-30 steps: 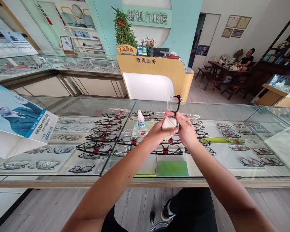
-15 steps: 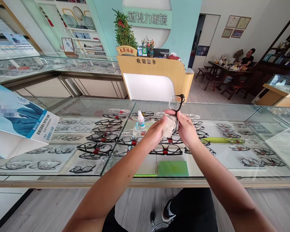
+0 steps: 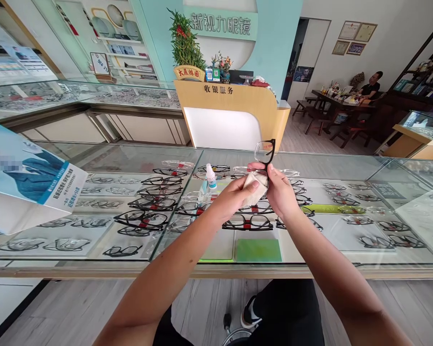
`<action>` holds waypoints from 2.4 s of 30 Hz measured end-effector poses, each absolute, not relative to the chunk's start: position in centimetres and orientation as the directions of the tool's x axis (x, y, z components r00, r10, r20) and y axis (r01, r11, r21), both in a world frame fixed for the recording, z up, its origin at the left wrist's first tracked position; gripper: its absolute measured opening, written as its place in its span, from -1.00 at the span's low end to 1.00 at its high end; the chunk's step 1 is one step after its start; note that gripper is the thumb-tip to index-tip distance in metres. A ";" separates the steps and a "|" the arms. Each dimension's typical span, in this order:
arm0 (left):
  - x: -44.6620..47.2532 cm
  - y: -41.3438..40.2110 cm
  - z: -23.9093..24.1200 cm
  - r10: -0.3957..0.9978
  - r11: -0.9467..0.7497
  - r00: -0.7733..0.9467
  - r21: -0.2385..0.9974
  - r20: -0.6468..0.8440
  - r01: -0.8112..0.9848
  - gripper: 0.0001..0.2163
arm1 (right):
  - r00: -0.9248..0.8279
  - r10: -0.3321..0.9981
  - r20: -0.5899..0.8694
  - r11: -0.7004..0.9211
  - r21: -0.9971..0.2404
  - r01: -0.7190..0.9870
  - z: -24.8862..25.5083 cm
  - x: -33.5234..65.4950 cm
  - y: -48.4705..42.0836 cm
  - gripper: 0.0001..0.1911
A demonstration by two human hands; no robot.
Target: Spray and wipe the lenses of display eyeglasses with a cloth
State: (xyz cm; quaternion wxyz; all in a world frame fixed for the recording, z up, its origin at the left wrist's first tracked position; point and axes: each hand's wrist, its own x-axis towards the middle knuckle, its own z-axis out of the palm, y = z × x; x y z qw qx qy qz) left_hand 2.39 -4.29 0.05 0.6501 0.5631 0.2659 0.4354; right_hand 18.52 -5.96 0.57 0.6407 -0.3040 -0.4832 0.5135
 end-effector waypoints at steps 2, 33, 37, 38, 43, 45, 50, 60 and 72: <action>2.2 -4.3 0.3 0.859 -0.032 0.489 0.970 0.151 -0.243 -0.38 | 0.017 0.950 0.312 0.300 -0.898 -0.321 0.2 18.7 -5.8 -0.43; 3.6 -5.1 -0.3 0.920 -0.113 0.331 0.950 0.211 -0.292 -0.43 | 0.060 0.959 0.276 0.274 -0.858 -0.434 0.5 16.8 -6.6 -0.46; 3.9 -4.9 -0.9 0.944 -0.133 0.249 0.943 0.214 -0.305 -0.38 | 0.021 0.961 0.274 0.259 -0.877 -0.405 -0.4 16.4 -6.6 -0.39; 4.0 -4.9 -1.0 0.948 -0.142 0.228 0.938 0.220 -0.316 -0.37 | 0.015 0.959 0.282 0.267 -0.888 -0.375 -0.8 16.4 -6.6 -0.36; 4.1 -4.6 -1.4 0.954 -0.189 0.153 0.913 0.258 -0.361 -0.39 | 0.026 0.936 0.351 0.348 -0.914 -0.208 -1.9 16.6 -6.5 -0.34; 4.1 -4.5 -1.7 0.951 -0.197 0.148 0.904 0.270 -0.380 -0.42 | 0.019 0.928 0.373 0.371 -0.913 -0.168 -1.8 16.7 -6.6 -0.37; 3.9 -4.2 -1.9 0.949 -0.168 0.178 0.897 0.259 -0.410 -0.45 | 0.005 0.872 0.490 0.486 -0.863 -0.139 -0.9 17.3 -6.7 -0.47; 3.5 -4.5 -0.2 0.931 0.006 0.323 0.876 0.171 -0.482 -0.43 | 0.030 0.894 0.447 0.442 -0.869 -0.221 -1.0 18.3 -6.2 -0.55; 3.5 -4.0 -0.3 0.950 0.036 0.281 0.842 0.139 -0.538 -0.59 | 0.012 0.811 0.584 0.584 -0.811 0.029 0.4 17.9 -7.0 -0.54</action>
